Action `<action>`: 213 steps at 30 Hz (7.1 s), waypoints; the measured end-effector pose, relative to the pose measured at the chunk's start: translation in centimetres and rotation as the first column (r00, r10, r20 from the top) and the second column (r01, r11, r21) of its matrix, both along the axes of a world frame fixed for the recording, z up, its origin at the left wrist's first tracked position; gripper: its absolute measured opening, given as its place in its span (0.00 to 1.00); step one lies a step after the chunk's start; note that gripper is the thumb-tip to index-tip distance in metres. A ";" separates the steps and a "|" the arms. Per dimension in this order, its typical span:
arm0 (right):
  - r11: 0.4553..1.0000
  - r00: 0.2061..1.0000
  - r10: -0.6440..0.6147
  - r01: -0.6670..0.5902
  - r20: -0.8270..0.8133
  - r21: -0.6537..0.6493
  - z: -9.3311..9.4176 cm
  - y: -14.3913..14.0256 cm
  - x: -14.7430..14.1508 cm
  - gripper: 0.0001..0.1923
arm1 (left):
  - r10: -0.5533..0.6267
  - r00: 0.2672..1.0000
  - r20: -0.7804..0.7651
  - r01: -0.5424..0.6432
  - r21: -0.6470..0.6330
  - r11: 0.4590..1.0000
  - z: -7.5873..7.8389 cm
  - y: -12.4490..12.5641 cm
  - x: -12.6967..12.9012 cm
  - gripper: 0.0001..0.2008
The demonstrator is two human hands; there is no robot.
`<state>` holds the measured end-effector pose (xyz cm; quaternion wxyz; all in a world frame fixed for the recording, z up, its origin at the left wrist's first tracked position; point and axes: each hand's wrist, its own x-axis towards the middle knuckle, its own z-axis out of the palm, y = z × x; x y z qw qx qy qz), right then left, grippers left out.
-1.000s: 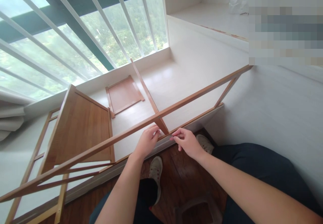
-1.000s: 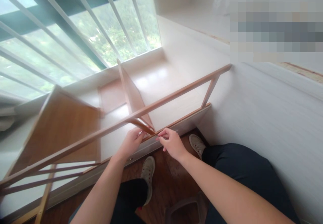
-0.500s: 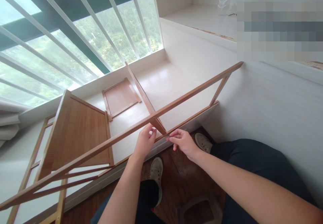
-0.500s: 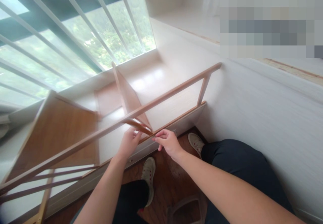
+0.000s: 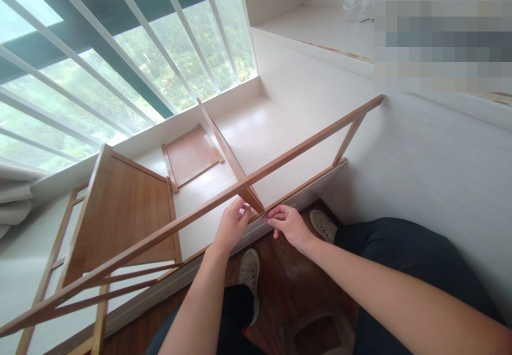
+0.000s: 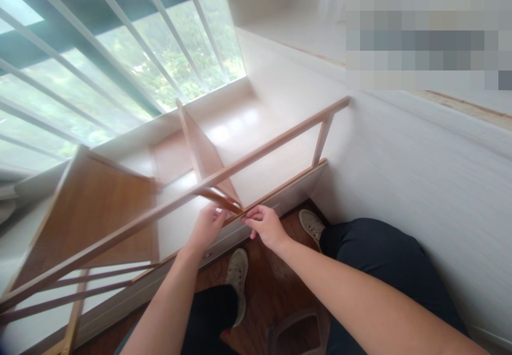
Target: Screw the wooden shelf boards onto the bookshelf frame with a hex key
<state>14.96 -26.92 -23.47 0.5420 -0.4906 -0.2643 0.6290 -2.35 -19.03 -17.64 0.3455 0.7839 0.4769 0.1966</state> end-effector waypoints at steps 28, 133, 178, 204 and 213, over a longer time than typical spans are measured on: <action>0.999 0.971 0.043 -0.043 0.236 -0.006 0.2 0.2 0.1 0.10 | 0.009 0.999 0.045 -0.008 -0.009 1.000 -0.5 0.1 -0.2 0.12; 0.982 0.883 -0.158 0.092 0.442 0.167 3.3 -0.4 0.8 0.10 | 0.211 0.971 0.113 -0.235 0.270 0.934 2.6 -4.1 0.7 0.11; 0.761 0.790 -0.180 -0.266 0.586 0.592 3.6 -2.9 0.5 0.15 | 0.815 0.521 0.253 0.100 -0.967 0.237 -3.3 -9.0 6.4 0.11; 0.942 0.670 0.216 -0.334 0.710 0.029 2.5 -2.3 1.2 0.13 | 0.830 0.436 0.348 -0.143 -0.884 0.446 -4.9 -7.7 6.2 0.20; 0.938 0.612 0.190 -0.345 0.768 0.043 2.5 -2.3 1.2 0.11 | 0.837 0.395 0.378 -0.157 -0.870 0.467 -3.8 -8.1 6.6 0.21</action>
